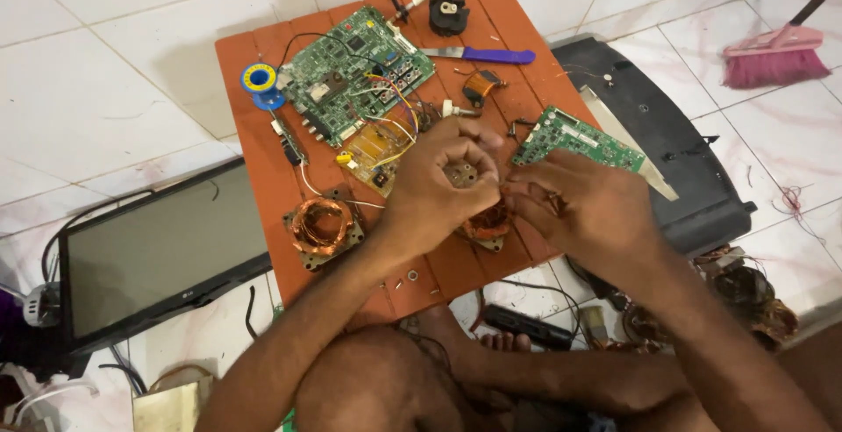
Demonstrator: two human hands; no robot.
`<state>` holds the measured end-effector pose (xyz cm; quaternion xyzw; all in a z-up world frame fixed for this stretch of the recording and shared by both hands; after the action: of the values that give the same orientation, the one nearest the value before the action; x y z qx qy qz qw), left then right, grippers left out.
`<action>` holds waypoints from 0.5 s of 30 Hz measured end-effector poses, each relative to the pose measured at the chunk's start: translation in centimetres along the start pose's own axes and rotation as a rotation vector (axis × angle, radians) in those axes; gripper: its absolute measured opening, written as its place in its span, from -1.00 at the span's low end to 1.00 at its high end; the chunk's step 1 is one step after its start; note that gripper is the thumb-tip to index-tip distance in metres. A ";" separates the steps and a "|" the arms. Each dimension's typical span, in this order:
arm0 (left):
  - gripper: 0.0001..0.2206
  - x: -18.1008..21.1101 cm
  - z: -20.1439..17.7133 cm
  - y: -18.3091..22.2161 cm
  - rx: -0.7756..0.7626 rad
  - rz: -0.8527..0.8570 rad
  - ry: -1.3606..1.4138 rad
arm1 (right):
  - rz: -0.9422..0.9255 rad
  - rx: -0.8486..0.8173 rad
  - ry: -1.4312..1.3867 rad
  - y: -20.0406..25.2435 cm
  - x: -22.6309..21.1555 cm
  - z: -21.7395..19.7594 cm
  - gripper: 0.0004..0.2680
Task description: The person sits on the floor at a small wooden board covered with circuit boards and motor parts and rewinds copper wire around a motor stator by hand, threading and pressing the wire into slots. They hold the stator steady with one hand while guiding the wire with the other, occasionally repositioning the winding and picking up loose wire ends.
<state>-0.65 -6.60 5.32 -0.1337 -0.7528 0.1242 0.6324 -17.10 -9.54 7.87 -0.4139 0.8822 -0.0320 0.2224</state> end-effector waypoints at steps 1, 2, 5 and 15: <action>-0.94 0.7 0.1 0.0 0.000 -0.002 0.002 | 0.001 -0.002 0.000 -0.1 0.3 0.2 -0.89; -0.94 1.6 0.1 0.1 0.001 0.015 0.045 | -0.055 -0.028 0.016 -0.2 0.1 0.5 -0.87; -0.93 2.2 0.0 0.2 0.011 0.062 0.103 | -0.193 -0.010 -0.028 -1.0 -1.4 0.6 -0.90; -0.81 2.8 0.0 0.7 -0.091 0.216 0.133 | -0.178 -0.055 -0.829 -0.1 0.5 -2.5 -0.84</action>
<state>-1.10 -4.91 7.61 -0.2504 -0.6952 0.1483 0.6573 -18.32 -10.30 9.98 -0.4722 0.6793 0.1417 0.5436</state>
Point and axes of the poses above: each hand's wrist, its own y-axis away from the middle knuckle, its own z-axis out of the palm, x = y × z, the point moved 7 cm from there along -y, towards the middle knuckle, and after that the axes turned 9 degrees about -x, right-handed, at the moved point
